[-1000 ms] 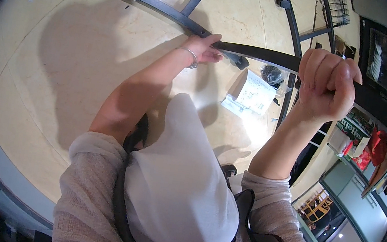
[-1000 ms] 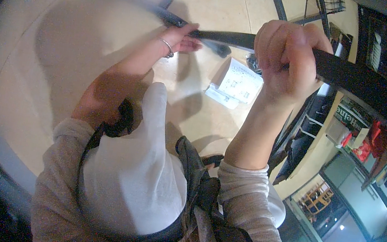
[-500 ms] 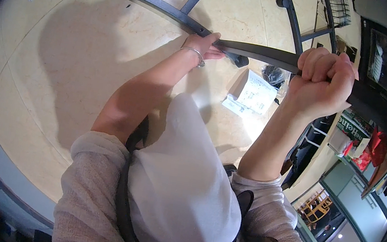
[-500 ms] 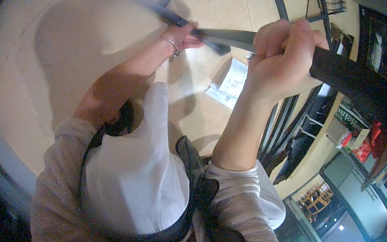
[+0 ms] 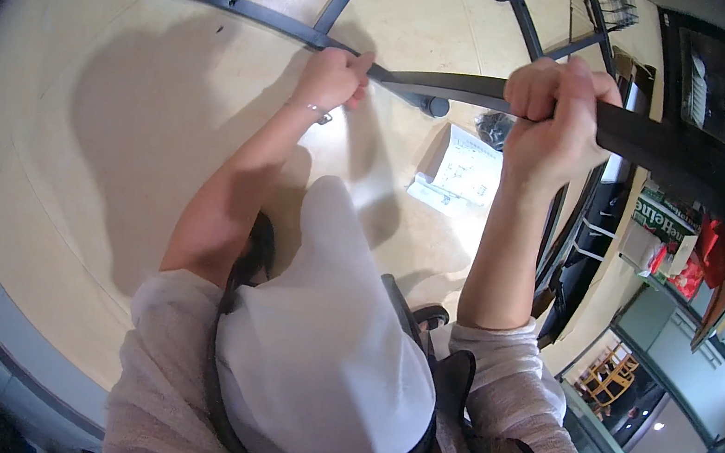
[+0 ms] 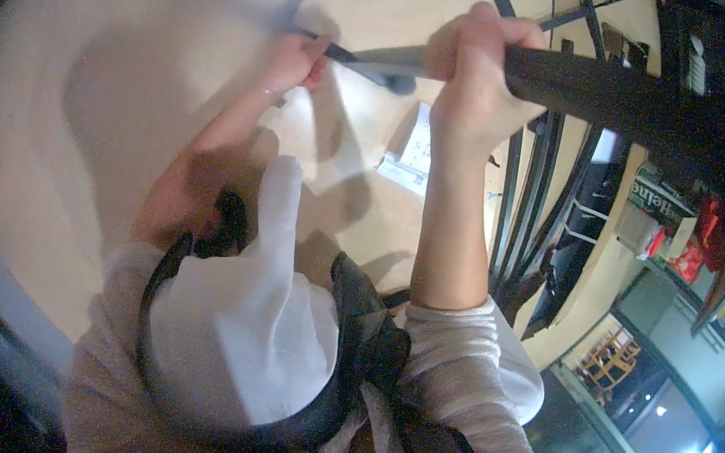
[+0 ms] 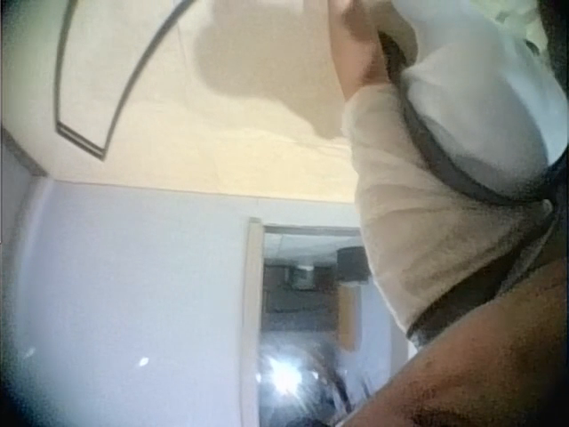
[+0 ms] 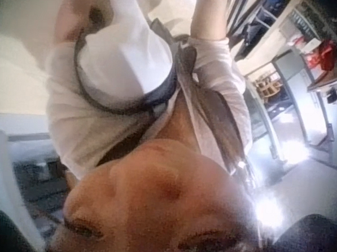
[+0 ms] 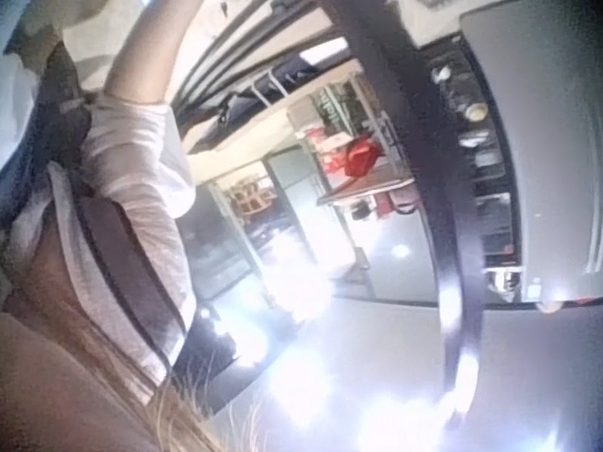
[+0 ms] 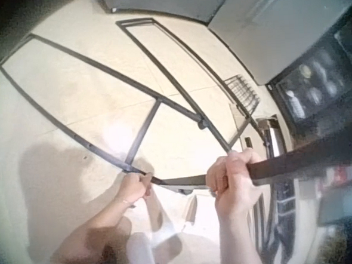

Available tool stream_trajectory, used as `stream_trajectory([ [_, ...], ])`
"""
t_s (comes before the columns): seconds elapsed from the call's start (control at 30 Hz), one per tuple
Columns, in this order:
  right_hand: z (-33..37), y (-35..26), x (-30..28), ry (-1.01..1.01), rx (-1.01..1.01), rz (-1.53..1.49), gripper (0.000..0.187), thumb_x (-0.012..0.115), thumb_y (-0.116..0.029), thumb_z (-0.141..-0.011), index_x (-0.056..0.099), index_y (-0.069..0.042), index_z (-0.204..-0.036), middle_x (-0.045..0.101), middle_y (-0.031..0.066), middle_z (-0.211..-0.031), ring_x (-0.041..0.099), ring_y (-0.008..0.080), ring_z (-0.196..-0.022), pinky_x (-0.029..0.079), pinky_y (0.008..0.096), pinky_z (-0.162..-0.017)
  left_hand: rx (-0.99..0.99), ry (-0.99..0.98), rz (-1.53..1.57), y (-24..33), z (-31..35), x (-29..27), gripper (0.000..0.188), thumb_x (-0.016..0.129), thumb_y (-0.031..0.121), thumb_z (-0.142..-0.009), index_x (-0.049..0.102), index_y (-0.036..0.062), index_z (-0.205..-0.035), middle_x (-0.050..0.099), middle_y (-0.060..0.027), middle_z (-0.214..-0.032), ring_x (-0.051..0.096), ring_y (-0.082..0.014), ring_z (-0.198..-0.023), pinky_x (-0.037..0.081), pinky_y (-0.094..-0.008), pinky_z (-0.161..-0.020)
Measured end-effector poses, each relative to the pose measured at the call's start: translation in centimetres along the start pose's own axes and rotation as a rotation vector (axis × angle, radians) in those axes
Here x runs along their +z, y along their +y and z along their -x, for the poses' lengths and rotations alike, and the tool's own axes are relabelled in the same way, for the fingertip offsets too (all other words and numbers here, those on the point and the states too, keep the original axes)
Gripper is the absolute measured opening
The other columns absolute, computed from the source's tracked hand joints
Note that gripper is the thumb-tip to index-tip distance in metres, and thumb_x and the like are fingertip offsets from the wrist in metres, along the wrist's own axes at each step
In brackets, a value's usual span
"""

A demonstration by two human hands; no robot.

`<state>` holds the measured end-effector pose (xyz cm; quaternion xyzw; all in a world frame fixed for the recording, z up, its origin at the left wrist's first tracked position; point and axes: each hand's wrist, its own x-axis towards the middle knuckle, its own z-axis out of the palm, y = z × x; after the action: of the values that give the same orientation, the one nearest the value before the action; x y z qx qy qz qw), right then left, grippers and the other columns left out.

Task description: The person assembles a black metal frame by hand on the floor, referring to a paper instruction manual and positioning various metal components.

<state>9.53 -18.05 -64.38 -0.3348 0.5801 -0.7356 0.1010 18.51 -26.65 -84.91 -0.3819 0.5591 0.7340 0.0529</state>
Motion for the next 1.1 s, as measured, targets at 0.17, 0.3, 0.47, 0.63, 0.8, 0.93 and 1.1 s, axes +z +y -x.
stream_trajectory([
  [0.17, -1.0, -0.5, -1.5, -0.194, -0.004, 0.171, 0.020, 0.038, -0.001, -0.081, 0.038, -0.004, -0.061, 0.037, 0.0048, -0.043, 0.034, 0.0104, -0.037, 0.028, 0.0253, -0.035, 0.309, 0.253, -0.085, 2.3, 2.0, -1.3, 0.032, 0.049, 0.027, -0.078, 0.056, -0.0007, -0.063, 0.056, -0.0077, -0.052, 0.055, -0.0136, -0.047, 0.042, -0.0246, -0.048],
  [0.3, -1.7, -1.6, -1.8, -0.224, 0.030, 0.141, 0.017, 0.041, 0.005, -0.077, 0.038, -0.002, -0.062, 0.039, 0.0073, -0.046, 0.036, 0.0117, -0.039, 0.029, 0.0253, -0.036, 0.396, 0.299, -0.211, 4.6, 4.6, -1.2, 0.029, 0.051, 0.025, -0.077, 0.054, -0.0005, -0.062, 0.056, -0.0065, -0.053, 0.054, -0.0127, -0.049, 0.041, -0.0244, -0.049],
  [0.47, -1.1, -3.1, -2.6, -0.236, 0.261, 0.364, 0.018, 0.065, -0.015, -0.069, 0.054, -0.001, -0.066, 0.053, 0.0025, -0.055, 0.052, 0.0098, -0.051, 0.041, 0.0216, -0.047, 0.522, 0.243, -0.263, 6.4, 8.5, -1.6, 0.027, 0.054, 0.023, -0.077, 0.055, -0.0013, -0.065, 0.055, -0.0074, -0.056, 0.051, -0.0115, -0.052, 0.040, -0.0249, -0.050],
  [0.63, -1.8, -8.9, -11.1, -0.735, 0.105, 1.019, 0.046, 0.068, -0.019, -0.067, 0.048, 0.001, -0.103, 0.056, 0.0173, -0.093, 0.055, 0.0259, -0.087, 0.044, 0.0336, -0.076, 0.438, 0.091, -0.682, 13.2, 14.9, -1.7, 0.027, 0.055, 0.022, -0.076, 0.055, -0.0036, -0.068, 0.054, -0.0113, -0.057, 0.050, -0.0162, -0.050, 0.039, -0.0288, -0.049],
  [0.8, -3.0, -26.6, -11.7, -0.665, -0.554, 0.800, 0.014, 0.060, -0.013, -0.076, 0.058, 0.000, -0.079, 0.058, 0.0068, -0.064, 0.056, 0.0118, -0.055, 0.044, 0.0211, -0.048, 0.434, -0.295, -1.318, 17.5, 20.5, -0.2, 0.025, 0.054, 0.022, -0.076, 0.056, -0.0014, -0.067, 0.054, -0.0147, -0.060, 0.052, -0.0222, -0.055, 0.039, -0.0323, -0.052],
  [0.93, -0.6, -31.3, -18.3, -0.751, -0.474, 0.461, 0.016, 0.060, -0.015, -0.076, 0.058, 0.001, -0.075, 0.059, 0.0079, -0.062, 0.055, 0.0120, -0.046, 0.043, 0.0204, -0.042, 0.367, -0.705, -1.745, 22.4, 24.2, 8.1, 0.027, 0.055, 0.029, -0.076, 0.059, 0.0031, -0.069, 0.057, -0.0160, -0.070, 0.052, -0.0308, -0.065, 0.041, -0.0369, -0.057],
  [1.1, 6.3, -30.3, -24.0, -0.521, -0.324, 0.441, 0.017, 0.058, -0.021, -0.077, 0.059, -0.007, -0.068, 0.055, 0.0033, -0.051, 0.050, 0.0113, -0.039, 0.043, 0.0199, -0.039, 0.588, -0.839, -1.589, 23.6, 28.8, 15.3, 0.031, 0.051, 0.032, -0.075, 0.057, 0.0039, -0.063, 0.055, -0.0166, -0.064, 0.053, -0.0339, -0.061, 0.042, -0.0419, -0.057],
])
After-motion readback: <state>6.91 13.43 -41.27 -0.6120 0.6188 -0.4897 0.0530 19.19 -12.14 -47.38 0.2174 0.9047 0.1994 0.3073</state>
